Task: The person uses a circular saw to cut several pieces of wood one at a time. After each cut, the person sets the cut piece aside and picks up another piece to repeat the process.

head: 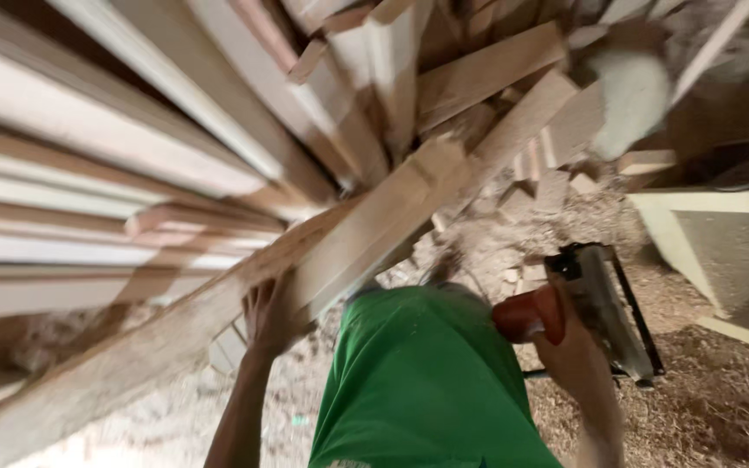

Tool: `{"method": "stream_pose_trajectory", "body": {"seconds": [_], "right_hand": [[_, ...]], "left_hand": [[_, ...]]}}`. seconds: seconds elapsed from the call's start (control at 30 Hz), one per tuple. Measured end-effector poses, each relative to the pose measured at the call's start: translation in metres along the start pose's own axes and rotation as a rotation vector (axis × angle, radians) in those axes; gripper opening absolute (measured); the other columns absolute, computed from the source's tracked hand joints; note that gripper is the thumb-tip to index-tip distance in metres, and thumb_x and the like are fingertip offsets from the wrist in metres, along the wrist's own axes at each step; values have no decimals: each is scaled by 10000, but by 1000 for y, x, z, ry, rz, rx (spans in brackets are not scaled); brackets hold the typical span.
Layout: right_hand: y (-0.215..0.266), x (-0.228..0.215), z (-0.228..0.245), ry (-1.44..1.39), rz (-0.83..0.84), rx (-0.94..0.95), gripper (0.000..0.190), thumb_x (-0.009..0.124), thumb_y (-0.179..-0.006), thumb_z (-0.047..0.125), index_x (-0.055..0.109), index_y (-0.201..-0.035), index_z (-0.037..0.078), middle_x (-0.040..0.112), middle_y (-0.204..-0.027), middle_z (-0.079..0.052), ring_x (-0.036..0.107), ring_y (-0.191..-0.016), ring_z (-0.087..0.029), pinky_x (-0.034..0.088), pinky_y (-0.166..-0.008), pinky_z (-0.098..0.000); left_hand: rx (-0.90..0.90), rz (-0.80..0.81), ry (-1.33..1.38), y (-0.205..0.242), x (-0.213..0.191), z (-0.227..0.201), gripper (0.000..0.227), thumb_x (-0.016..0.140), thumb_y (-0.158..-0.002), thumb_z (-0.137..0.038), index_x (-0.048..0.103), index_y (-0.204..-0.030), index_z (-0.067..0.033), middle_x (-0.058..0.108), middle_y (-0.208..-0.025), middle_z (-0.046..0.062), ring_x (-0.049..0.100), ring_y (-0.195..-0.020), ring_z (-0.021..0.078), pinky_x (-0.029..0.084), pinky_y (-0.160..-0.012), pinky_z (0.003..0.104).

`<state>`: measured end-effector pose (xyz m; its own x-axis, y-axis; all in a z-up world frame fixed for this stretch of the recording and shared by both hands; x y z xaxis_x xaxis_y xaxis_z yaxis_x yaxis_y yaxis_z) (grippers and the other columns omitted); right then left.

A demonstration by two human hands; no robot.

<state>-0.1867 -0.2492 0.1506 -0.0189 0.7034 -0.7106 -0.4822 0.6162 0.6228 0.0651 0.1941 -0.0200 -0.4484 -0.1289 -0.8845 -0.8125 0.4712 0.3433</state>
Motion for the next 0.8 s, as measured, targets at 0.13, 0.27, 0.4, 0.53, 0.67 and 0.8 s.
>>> {"method": "stream_pose_trajectory", "body": {"seconds": [0.13, 0.27, 0.4, 0.53, 0.67, 0.8], "right_hand": [[-2, 14, 15, 50, 0, 25, 939, 642, -802, 279, 258, -1657, 329, 630, -1361, -264, 595, -1254, -486, 501, -990, -541], [0, 24, 32, 114, 5, -10, 951, 661, -783, 287, 275, -1651, 324, 637, -1360, -250, 597, -1246, -491, 497, -989, -550], [3, 39, 38, 170, 48, 76, 977, 662, -787, 320, 243, -1667, 399, 649, -1352, -249, 620, -1227, -489, 507, -1003, -550], [8, 51, 39, 217, 89, 135, 988, 667, -796, 348, 198, -1662, 421, 662, -1331, -250, 631, -1211, -495, 507, -1015, -552], [13, 59, 37, 256, 87, 150, 999, 663, -802, 340, 195, -1679, 436, 676, -1319, -246, 643, -1194, -506, 512, -1024, -551], [18, 68, 31, 230, 78, 195, 994, 666, -798, 317, 203, -1673, 408, 684, -1304, -248, 647, -1202, -490, 499, -1041, -545]], "left_hand": [[-42, 5, -102, 25, -64, 15, 960, 748, -720, -378, 318, -1578, -346, 433, -1260, 104, 417, -1157, 301, 360, -1080, 533], [-32, 5, -396, 25, -165, 39, 724, 617, -900, -334, 342, -1568, -381, 424, -1148, 69, 416, -1070, 257, 388, -1042, 484], [137, -80, -1038, 27, -269, 45, 561, 478, -958, -349, 414, -1513, -409, 459, -1111, 38, 430, -1024, 194, 389, -1034, 433], [494, -457, -1239, 16, -337, 23, 268, 573, -1067, -313, 602, -1331, -277, 530, -1076, 48, 501, -1023, 215, 444, -948, 365], [498, -266, -1560, -1, -308, 53, 858, 855, -752, -78, 532, -1492, -366, 559, -1172, 25, 527, -1110, 207, 475, -1005, 323], [545, -253, -1239, -73, -211, 95, 927, 895, -583, -25, 612, -1405, -349, 555, -1380, 54, 499, -1228, 246, 424, -1094, 304]]}}
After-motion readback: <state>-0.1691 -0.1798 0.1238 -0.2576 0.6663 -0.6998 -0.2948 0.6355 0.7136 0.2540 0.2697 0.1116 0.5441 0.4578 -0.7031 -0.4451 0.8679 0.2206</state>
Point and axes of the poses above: each hand's wrist, its own y-axis away from the middle knuckle, its own x-axis out of the palm, z = x × y, the point moved 7 cm from there along -y, towards the middle knuckle
